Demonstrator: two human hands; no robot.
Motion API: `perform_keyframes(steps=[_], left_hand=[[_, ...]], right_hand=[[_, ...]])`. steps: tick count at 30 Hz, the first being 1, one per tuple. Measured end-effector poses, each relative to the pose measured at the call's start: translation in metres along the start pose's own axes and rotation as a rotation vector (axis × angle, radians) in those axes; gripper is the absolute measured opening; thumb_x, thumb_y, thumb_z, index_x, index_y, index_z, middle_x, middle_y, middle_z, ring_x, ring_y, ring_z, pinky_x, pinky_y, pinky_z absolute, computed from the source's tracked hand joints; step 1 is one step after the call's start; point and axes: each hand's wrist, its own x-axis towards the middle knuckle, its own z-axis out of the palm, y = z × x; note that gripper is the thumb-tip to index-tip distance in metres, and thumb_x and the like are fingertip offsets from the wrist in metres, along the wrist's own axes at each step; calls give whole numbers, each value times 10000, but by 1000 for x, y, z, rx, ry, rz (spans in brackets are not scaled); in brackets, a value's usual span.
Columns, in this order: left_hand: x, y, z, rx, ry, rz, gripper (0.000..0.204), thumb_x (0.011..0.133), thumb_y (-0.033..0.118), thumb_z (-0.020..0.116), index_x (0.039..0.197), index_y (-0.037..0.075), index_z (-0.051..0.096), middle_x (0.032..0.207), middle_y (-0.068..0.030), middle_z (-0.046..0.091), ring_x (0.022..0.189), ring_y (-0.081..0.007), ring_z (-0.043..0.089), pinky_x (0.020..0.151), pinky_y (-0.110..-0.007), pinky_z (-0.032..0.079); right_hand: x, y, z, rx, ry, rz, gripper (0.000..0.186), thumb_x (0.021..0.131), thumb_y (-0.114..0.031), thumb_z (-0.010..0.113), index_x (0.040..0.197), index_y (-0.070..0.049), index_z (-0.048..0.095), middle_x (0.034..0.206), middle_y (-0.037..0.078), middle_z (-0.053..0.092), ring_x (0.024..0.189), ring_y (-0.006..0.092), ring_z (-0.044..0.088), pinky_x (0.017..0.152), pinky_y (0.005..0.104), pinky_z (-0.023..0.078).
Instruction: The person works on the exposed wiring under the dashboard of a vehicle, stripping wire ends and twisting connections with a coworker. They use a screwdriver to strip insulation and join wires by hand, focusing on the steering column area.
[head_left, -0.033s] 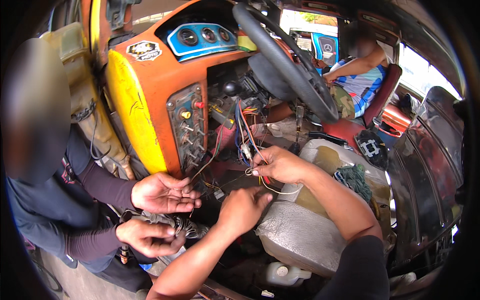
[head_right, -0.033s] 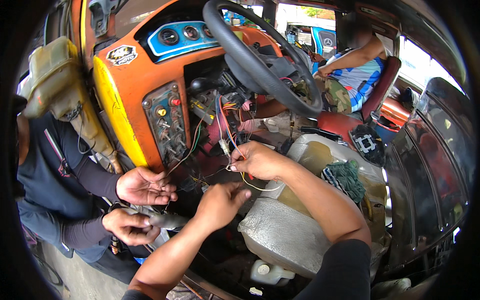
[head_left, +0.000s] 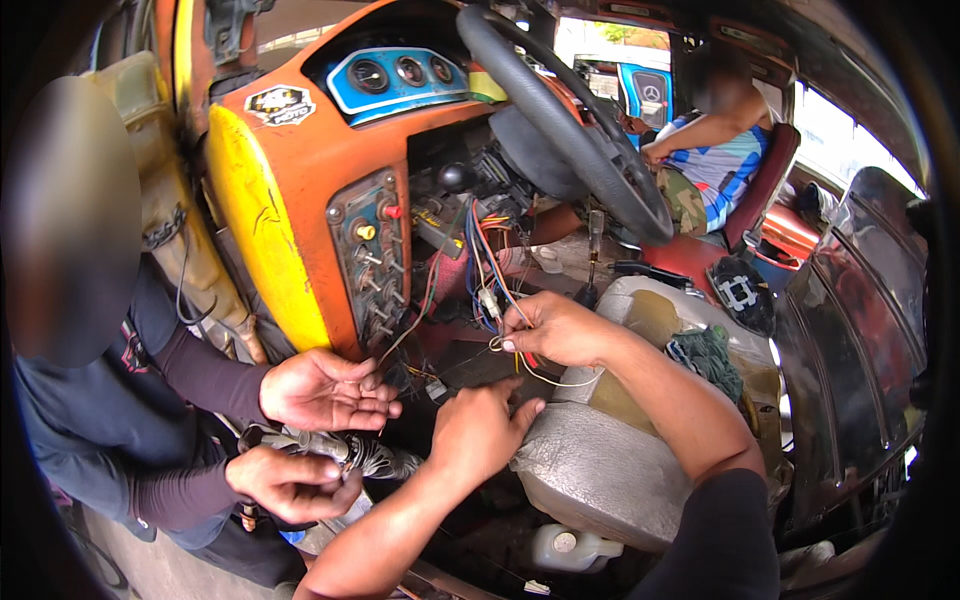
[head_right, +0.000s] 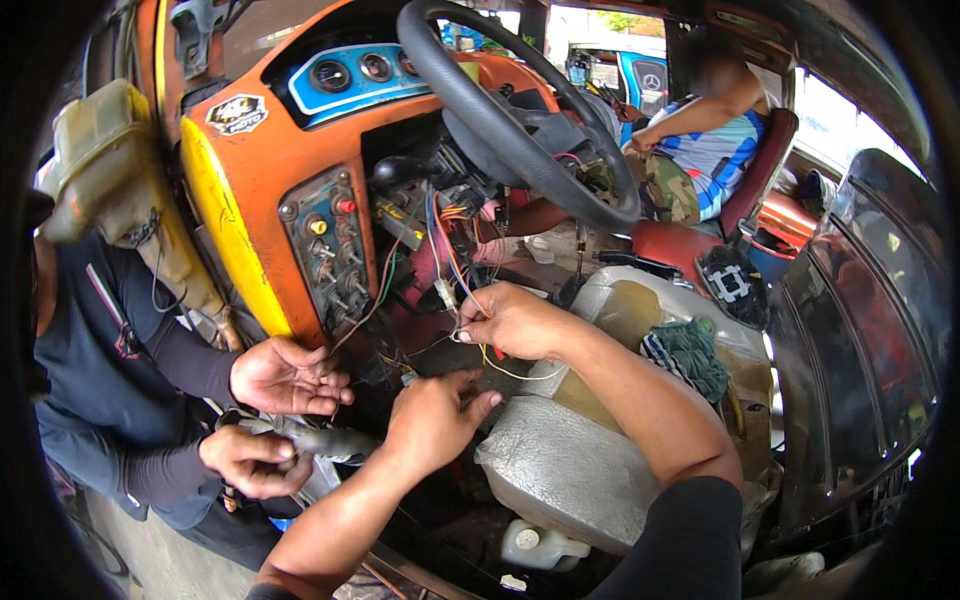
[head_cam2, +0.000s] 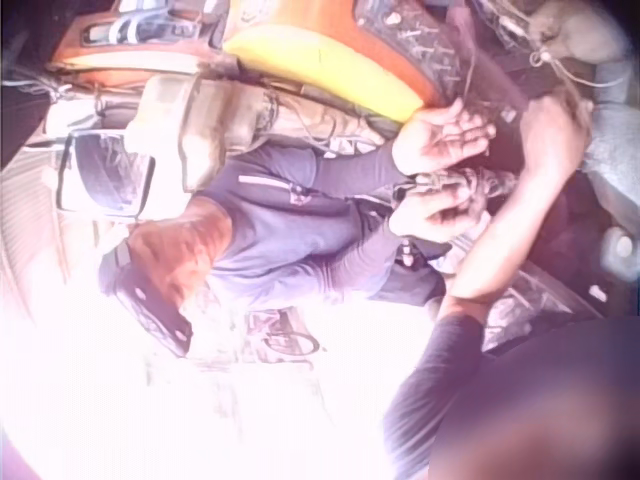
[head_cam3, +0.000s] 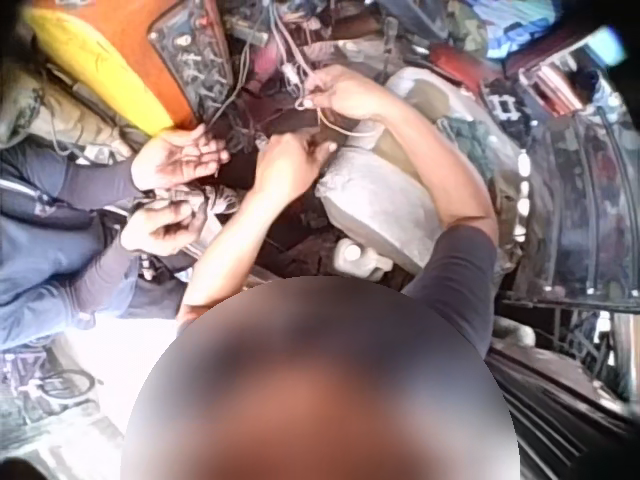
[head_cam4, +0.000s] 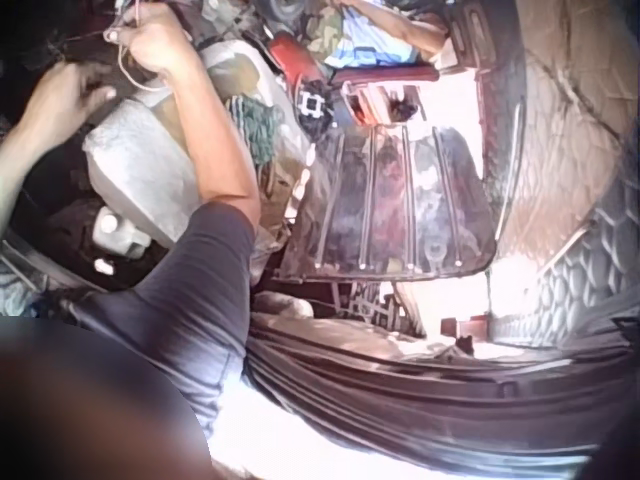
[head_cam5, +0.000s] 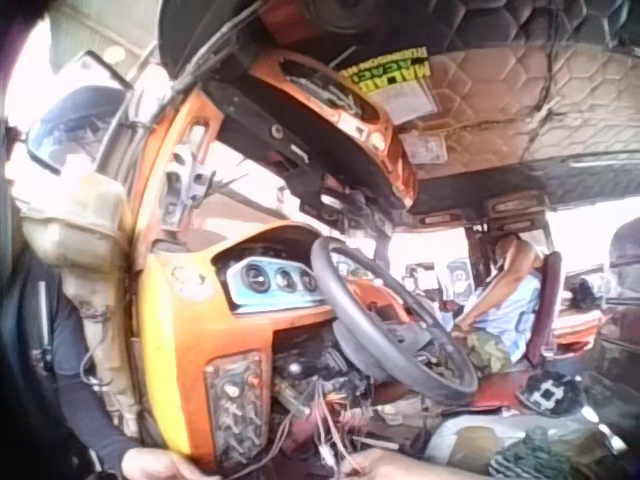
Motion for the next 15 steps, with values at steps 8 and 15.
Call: perform_keyframes(steps=[8, 15], left_hand=[[14, -10, -4, -119, 449, 221, 567, 902, 116, 841, 1418, 6, 633, 1321, -233, 704, 1206, -439, 688, 1073, -478, 556], [40, -64, 14, -487, 106, -121, 376, 1016, 86, 760, 1368, -13, 676, 1078, -144, 785, 869, -140, 732, 783, -326, 583]], right_hand=[[0, 6, -2, 120, -95, 49, 112, 1032, -105, 714, 982, -4, 719, 853, 68, 758, 795, 131, 672, 739, 329, 538], [-10, 4, 18, 108, -42, 21, 123, 1091, -95, 602, 1047, 0, 667, 748, 29, 627, 700, 132, 585, 653, 342, 495]])
